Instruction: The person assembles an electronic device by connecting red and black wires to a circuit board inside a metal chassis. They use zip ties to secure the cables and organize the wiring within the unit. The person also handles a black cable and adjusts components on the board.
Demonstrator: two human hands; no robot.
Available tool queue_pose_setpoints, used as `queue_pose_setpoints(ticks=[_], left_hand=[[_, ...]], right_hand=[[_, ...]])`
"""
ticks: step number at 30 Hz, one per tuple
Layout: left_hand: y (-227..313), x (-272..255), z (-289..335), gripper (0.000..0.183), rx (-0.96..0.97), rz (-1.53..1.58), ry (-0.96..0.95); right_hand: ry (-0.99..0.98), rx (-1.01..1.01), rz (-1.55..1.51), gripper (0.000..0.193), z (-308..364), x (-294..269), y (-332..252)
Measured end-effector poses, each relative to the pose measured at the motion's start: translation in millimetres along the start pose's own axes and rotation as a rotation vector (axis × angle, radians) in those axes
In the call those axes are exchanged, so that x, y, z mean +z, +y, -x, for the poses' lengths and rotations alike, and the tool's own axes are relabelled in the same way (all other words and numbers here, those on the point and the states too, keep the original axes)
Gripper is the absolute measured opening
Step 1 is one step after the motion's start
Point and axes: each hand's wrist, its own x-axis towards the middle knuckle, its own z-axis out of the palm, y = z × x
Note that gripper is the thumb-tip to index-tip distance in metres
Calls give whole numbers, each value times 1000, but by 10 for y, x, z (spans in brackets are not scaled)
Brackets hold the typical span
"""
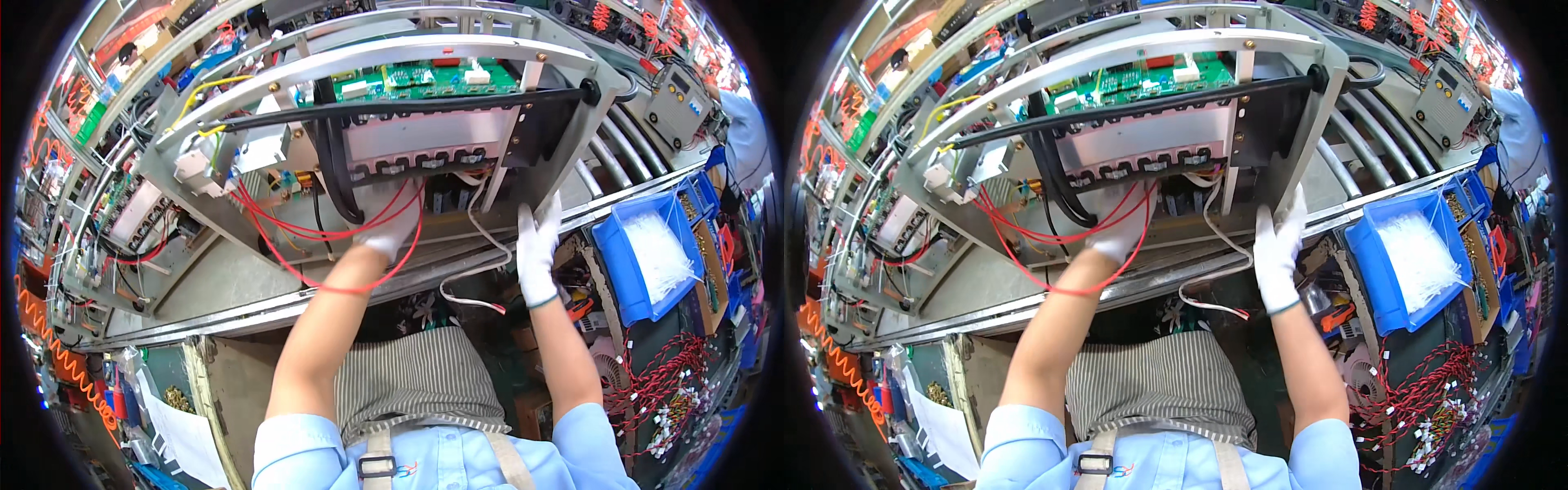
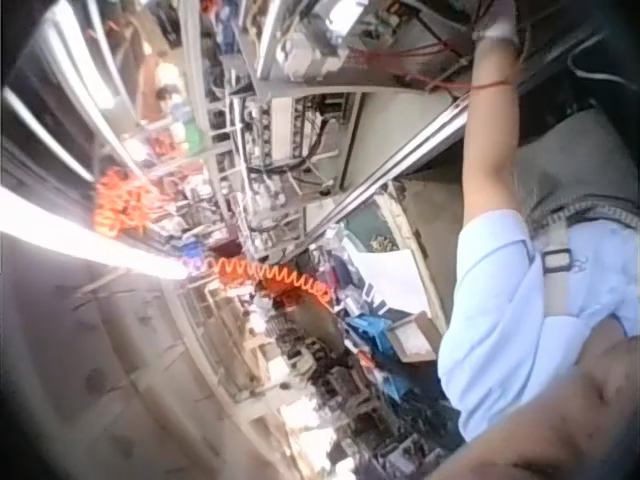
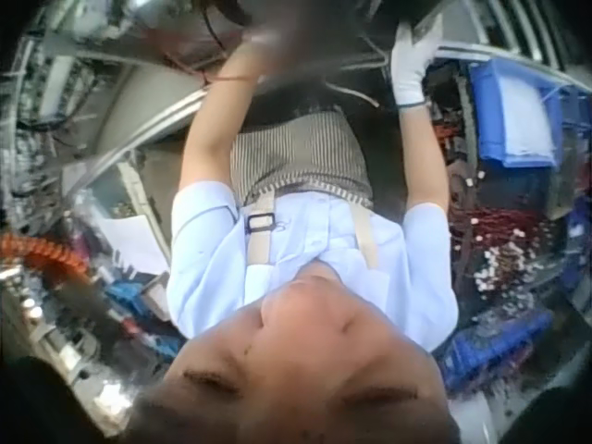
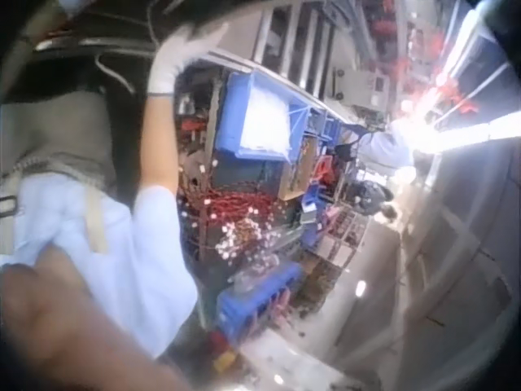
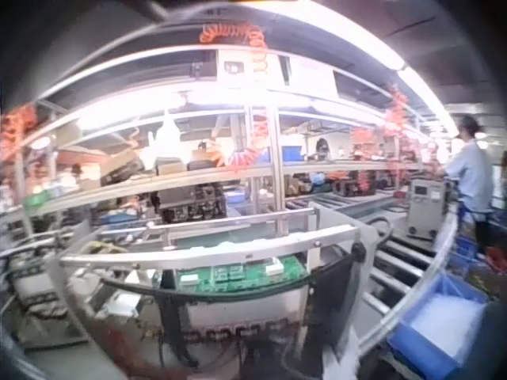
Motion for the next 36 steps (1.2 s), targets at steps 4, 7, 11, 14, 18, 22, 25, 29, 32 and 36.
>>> queue_pose_setpoints(ticks=[4,7,11,14,18,22,25,29,32,36], left_hand=[[525,-389,467,50,71,108,-123],[603,-472,820,63,22,467,-411],[669,-504,886,59,89,413,-395],[692,-556,833,55,98,268,-418],[720,-544,777,58,103,220,-431],[726,-509,756,60,92,178,-463],[703,-545,735,62,137,146,-504],[636,-501,703,64,172,176,-553],[646,-534,700,68,206,181,-462],[634,-743,746,33,66,687,-231]], right_hand=[[-178,-20,39,40,676,-197,-469],[-541,413,-131,30,848,37,-875],[-701,642,-423,21,842,91,-731],[-734,631,-452,14,799,97,-718],[-799,652,-449,13,710,48,-631],[-846,657,-519,16,682,27,-513],[-896,660,-552,20,648,70,-575],[-835,678,-519,26,674,76,-479],[-772,711,-540,26,723,105,-403],[-549,755,-729,14,663,76,-427]])
